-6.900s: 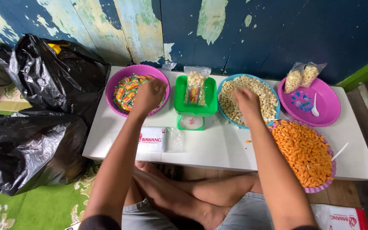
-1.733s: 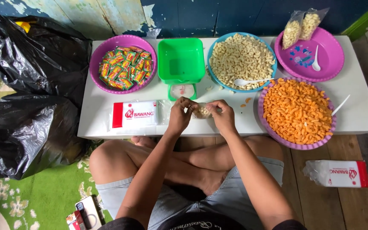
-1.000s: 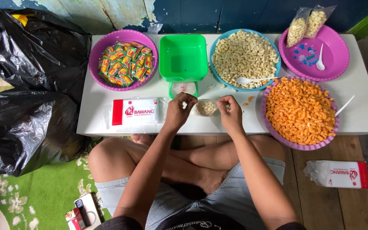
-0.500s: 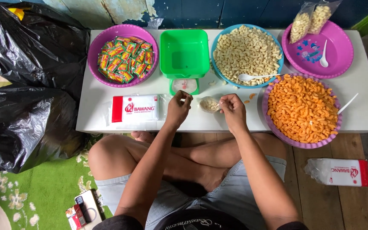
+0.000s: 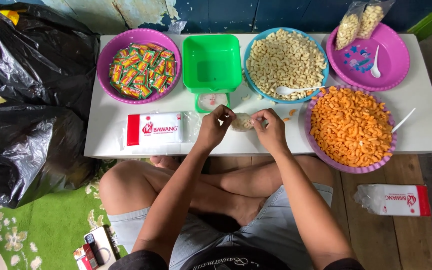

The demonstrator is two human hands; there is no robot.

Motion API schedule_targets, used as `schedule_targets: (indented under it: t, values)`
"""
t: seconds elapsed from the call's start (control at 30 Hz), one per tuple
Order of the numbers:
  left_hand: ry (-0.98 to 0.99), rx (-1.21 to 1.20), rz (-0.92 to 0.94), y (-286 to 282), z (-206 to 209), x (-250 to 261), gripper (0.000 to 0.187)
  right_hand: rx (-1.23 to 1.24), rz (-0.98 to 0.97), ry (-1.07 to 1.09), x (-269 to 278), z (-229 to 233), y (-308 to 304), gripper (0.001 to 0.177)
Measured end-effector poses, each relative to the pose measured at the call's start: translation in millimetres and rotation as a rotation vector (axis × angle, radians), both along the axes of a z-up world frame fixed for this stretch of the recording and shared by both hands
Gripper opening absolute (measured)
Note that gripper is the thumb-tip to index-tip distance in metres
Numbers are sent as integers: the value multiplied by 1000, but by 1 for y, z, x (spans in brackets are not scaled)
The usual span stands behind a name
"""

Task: Manually filling small plastic bags with snacks using a spoon and weighing them on a small scale.

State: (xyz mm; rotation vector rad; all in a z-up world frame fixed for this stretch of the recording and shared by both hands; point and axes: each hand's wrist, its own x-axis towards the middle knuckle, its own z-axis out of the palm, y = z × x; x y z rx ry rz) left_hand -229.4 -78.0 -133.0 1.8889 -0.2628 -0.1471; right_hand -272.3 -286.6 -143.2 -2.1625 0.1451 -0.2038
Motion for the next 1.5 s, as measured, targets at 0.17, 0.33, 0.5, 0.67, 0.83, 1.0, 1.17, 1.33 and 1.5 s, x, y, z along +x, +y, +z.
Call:
schedule_targets:
  t: [0.17,0.33,0.5,0.67,0.83,1.0,1.17,1.33,1.5]
  values:
    - [-28,4,18,2,20,-3,19,14,-7,24,2,4,4,7]
    - [-183,220,-118,3,24,-5,30,-89,62,-24,3,2,8,11]
    - [-226,271,-66,-4,24,-7,6,-191,106,-134,9,-11,6,10]
    - [-246,254,-48,-1,13,2,4,-235,144,-151,13,2,9,8]
    - [-255,264,-61,4,13,1,5,-292,142,-135,5,3,8,9]
    - [-194,268,-98,4,6,6,8,-304,189,-12,4,20,16,25]
    - [-204,178,-85,2,6,9,16,-223,107,-106,9,3,12,8]
    - [-195,188,-52,2,-9,10,7,-205,86,-82,10,1,8,6]
    - [-249,244,-51,2,3,3,6,-304,140,-94,7,6,8,12]
